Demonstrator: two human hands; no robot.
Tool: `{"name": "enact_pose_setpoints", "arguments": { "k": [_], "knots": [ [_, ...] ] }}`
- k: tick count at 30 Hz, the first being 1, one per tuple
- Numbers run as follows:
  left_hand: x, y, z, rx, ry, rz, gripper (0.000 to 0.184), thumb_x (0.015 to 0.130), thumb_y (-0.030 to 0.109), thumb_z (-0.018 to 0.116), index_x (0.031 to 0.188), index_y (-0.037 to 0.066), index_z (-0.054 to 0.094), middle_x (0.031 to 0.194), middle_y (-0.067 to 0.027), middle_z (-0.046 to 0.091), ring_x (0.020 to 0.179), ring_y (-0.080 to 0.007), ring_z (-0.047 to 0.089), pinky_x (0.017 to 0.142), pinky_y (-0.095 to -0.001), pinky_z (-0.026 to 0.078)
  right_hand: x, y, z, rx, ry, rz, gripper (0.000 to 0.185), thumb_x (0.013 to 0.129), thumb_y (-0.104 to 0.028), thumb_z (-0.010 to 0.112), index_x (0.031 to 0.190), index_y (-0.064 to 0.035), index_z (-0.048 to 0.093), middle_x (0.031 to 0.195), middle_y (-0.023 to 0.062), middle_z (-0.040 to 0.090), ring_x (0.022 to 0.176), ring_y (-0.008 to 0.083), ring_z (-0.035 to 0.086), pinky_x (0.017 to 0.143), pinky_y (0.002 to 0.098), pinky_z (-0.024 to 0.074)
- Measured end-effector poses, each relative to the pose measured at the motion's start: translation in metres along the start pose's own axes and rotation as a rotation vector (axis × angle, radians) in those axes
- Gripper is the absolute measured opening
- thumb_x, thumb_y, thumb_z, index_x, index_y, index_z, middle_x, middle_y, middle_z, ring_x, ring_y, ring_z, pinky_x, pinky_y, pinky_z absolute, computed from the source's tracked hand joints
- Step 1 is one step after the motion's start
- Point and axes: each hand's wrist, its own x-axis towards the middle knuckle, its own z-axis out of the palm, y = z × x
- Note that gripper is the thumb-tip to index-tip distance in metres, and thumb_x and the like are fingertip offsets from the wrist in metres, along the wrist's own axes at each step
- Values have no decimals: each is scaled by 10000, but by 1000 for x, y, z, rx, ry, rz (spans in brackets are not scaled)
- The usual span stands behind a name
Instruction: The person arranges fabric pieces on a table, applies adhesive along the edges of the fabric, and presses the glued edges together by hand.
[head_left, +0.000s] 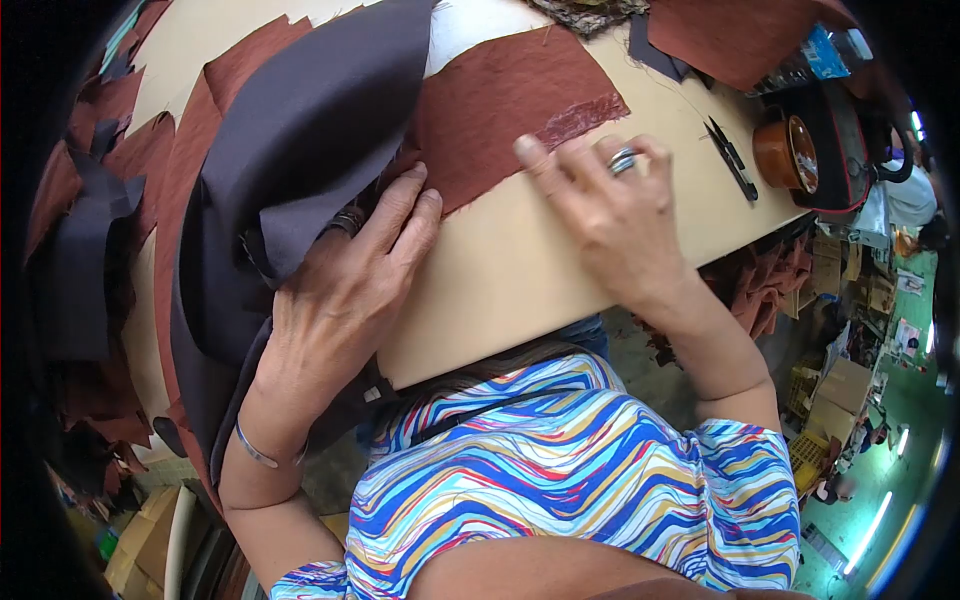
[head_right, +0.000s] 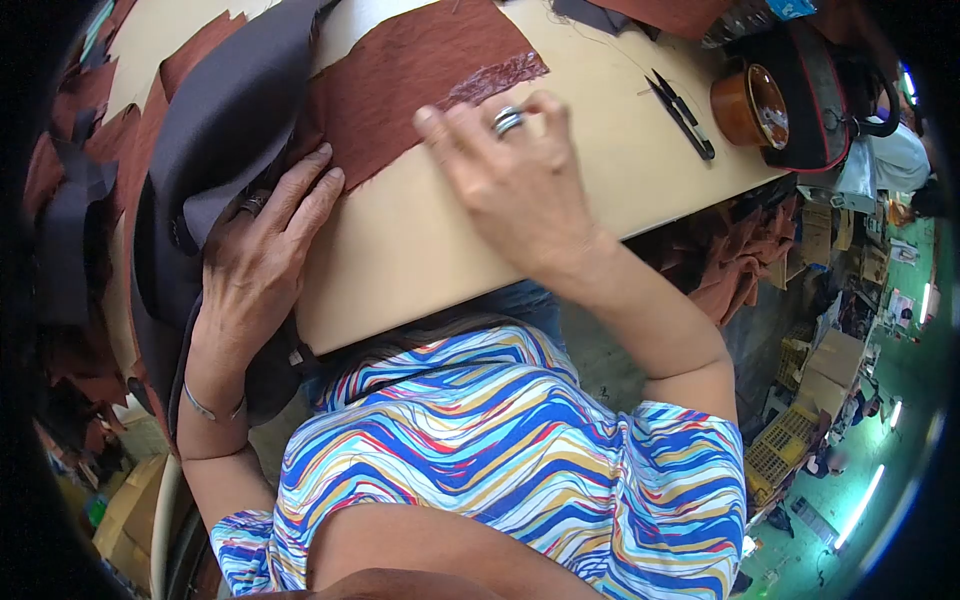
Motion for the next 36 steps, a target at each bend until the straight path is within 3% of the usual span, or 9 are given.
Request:
{"name": "enact_pose_setpoints", "arguments": {
  "k": [6, 9, 12, 16, 20, 25, 28, 29, 36],
  "knots": [
    [-2, -2, 1, 39, -13, 11, 414, 736, 3, 518, 1140, 83, 565, 1229, -54, 530, 918, -221, 611, 777, -320, 484, 5, 0, -2, 100, 30, 48, 334, 788, -149, 472, 1096, -95, 590, 895, 8, 542, 866, 159, 532, 845, 397, 308],
    [1, -3, 2, 23, 32, 68, 372, 742, 75, 521, 1110, 53, 567, 1216, -68, 534, 773, -189, 631, 662, -254, 514, 6, -3, -3, 201, 44, 44, 297, 781, -123, 487, 1054, -135, 603, 878, 1, 540, 849, 158, 536, 849, 396, 303],
    [1, -8, 7, 3, 110, 121, 370, 746, 75, 518, 1112, 48, 563, 1209, -85, 535, 803, -201, 638, 696, -262, 519, 6, 6, -8, 486, -27, 69, 323, 768, -78, 507, 1061, -172, 604, 879, 1, 542, 843, 168, 536, 849, 393, 306],
    [0, -5, -3, -145, 35, 75, 386, 735, 25, 538, 1121, 21, 539, 1194, -132, 529, 987, -250, 599, 795, -292, 508, -8, 40, -20, 456, 63, 225, 449, 723, -31, 557, 1138, -198, 594, 941, 28, 559, 860, 211, 536, 812, 368, 334],
    [-2, -6, -3, -224, 1, 57, 410, 761, -37, 529, 1167, 8, 510, 1244, -151, 498, 1080, -269, 553, 842, -310, 495, -33, 93, -51, 202, 121, 394, 472, 703, -102, 620, 1166, -184, 574, 991, 51, 566, 898, 235, 524, 766, 365, 364],
    [-9, 5, -9, -244, -82, 1, 454, 776, -65, 493, 1217, 43, 498, 1288, -149, 469, 1120, -288, 529, 831, -329, 504, -82, 156, -85, -119, -52, 659, 447, 702, -301, 700, 1101, -129, 598, 1138, 50, 556, 1075, 264, 495, 835, 402, 418],
    [-11, 8, -12, -268, -147, -46, 463, 778, -79, 477, 1226, 38, 490, 1292, -155, 465, 1129, -300, 521, 843, -338, 500, -101, 184, -77, -187, -207, 596, 448, 683, -361, 712, 1036, -96, 630, 1238, 71, 511, 1160, 287, 447, 894, 408, 408],
    [-12, 7, -12, -286, -145, -50, 461, 777, -81, 475, 1223, 36, 494, 1291, -156, 465, 1132, -301, 520, 853, -341, 495, -102, 188, -76, -126, -292, 672, 502, 661, -437, 710, 1010, -80, 656, 1352, 92, 423, 1261, 303, 353, 963, 428, 374],
    [-16, 7, -8, -343, -69, -57, 414, 762, -73, 497, 1160, 27, 550, 1242, -153, 513, 1111, -297, 538, 915, -343, 458, -120, 211, -45, -67, -467, 747, 583, 627, -489, 696, 1056, -95, 665, 1454, 104, 274, 1333, 301, 243, 1011, 480, 307]
  ]
}}
